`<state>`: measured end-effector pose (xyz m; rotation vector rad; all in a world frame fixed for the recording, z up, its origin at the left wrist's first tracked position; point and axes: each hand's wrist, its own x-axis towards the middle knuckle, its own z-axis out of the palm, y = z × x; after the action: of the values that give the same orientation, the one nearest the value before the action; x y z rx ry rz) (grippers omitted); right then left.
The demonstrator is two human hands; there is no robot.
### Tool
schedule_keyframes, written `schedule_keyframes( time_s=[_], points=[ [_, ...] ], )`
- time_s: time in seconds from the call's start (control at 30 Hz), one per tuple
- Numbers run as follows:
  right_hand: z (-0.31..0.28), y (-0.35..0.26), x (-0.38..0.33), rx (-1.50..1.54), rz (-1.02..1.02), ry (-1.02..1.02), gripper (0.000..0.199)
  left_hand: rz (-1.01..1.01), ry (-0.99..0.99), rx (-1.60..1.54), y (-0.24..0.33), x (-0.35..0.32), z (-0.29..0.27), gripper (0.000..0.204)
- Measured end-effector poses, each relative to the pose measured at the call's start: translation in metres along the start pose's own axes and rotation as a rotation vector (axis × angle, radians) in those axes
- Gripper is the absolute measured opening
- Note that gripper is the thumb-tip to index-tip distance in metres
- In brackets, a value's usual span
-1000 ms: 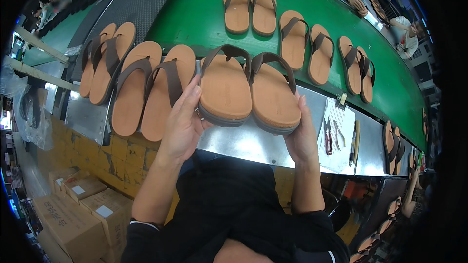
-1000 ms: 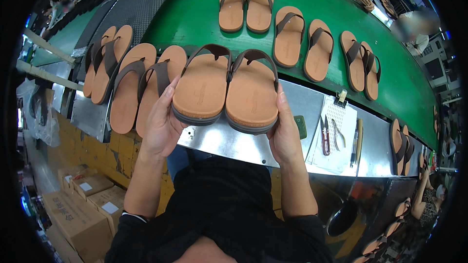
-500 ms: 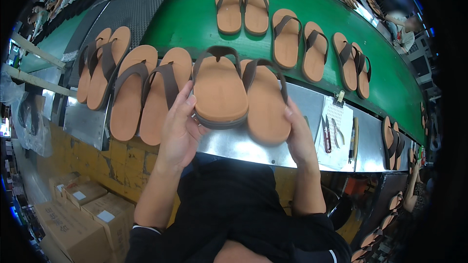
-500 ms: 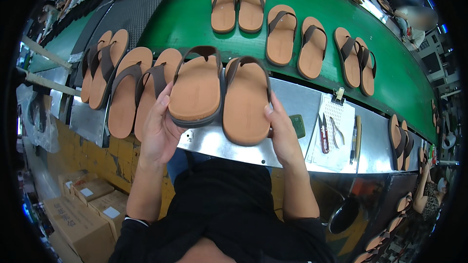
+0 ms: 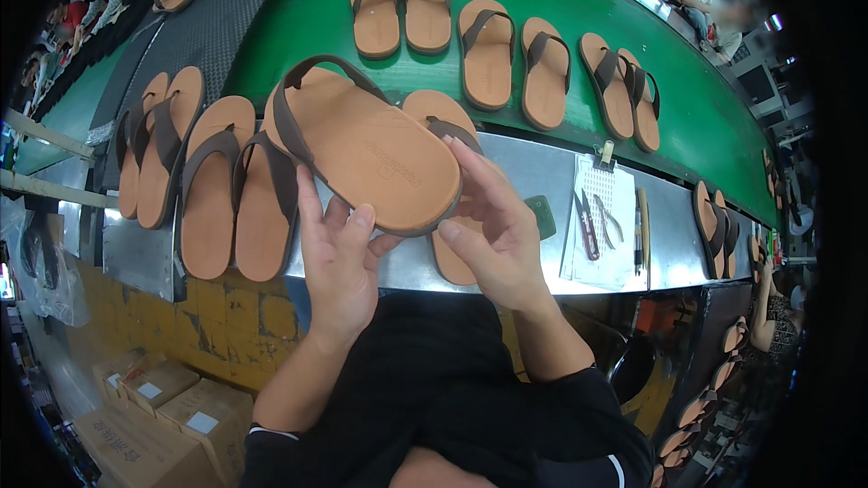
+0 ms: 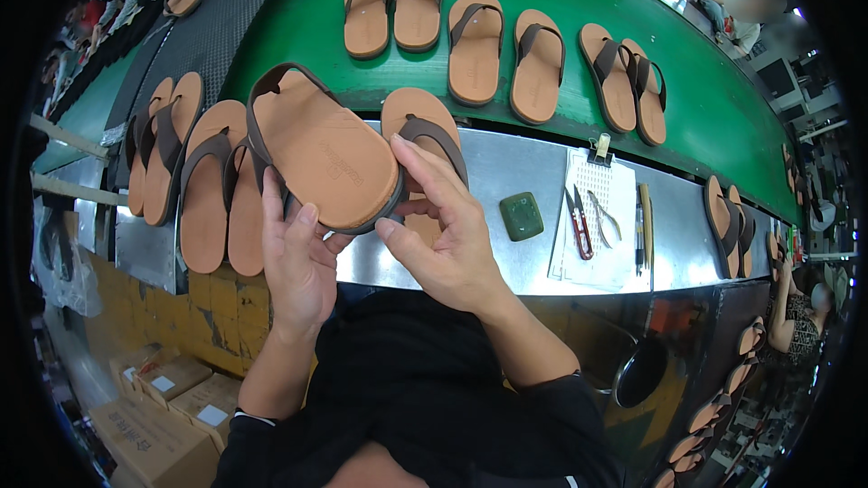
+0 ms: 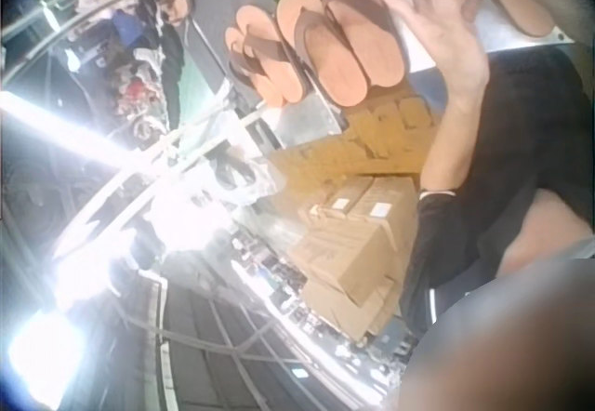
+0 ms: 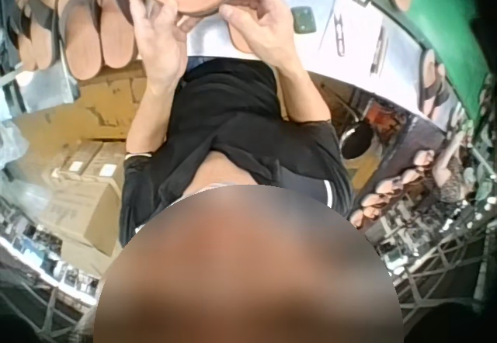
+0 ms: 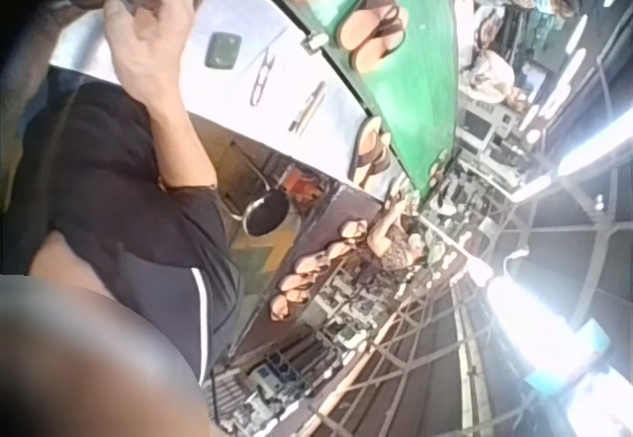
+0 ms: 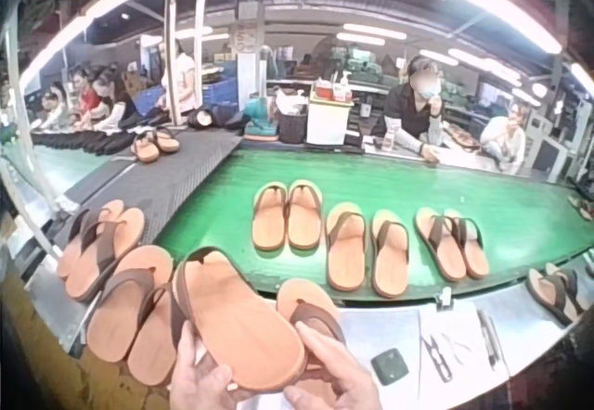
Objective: The person rubs the straps and edges of brown flip-flops with a small green block, then inspects the soles and straps. They handle multiple pairs one at a time, turning them over and placing them on a green conveyor belt.
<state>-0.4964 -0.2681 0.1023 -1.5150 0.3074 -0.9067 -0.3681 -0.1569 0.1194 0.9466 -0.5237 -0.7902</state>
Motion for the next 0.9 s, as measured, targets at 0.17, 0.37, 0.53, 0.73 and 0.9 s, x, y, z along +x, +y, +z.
schedule_keyframes(
  time_s=[0.17,0.37,0.53,0.73,0.9],
  points=[
    [-0.004,-0.002,-0.001,-0.026,0.016,-0.01,0.067,0.011,0.006,-0.01,-0.006,-0.004,-0.002,0.085],
    [-0.005,0.005,-0.003,0.068,0.086,0.078,0.058,0.002,0.018,0.066,-0.012,-0.007,0.0,0.087],
    [-0.015,0.014,-0.004,-0.038,0.159,0.092,0.045,0.059,0.092,0.167,-0.023,-0.01,0.004,0.081],
    [-0.006,0.013,-0.004,0.049,0.088,0.163,0.041,0.019,0.084,0.142,-0.022,-0.008,0.0,0.081],
    [-0.004,0.01,-0.008,0.145,0.157,0.151,0.041,0.008,0.092,0.102,-0.025,-0.007,0.003,0.081]
  ],
)
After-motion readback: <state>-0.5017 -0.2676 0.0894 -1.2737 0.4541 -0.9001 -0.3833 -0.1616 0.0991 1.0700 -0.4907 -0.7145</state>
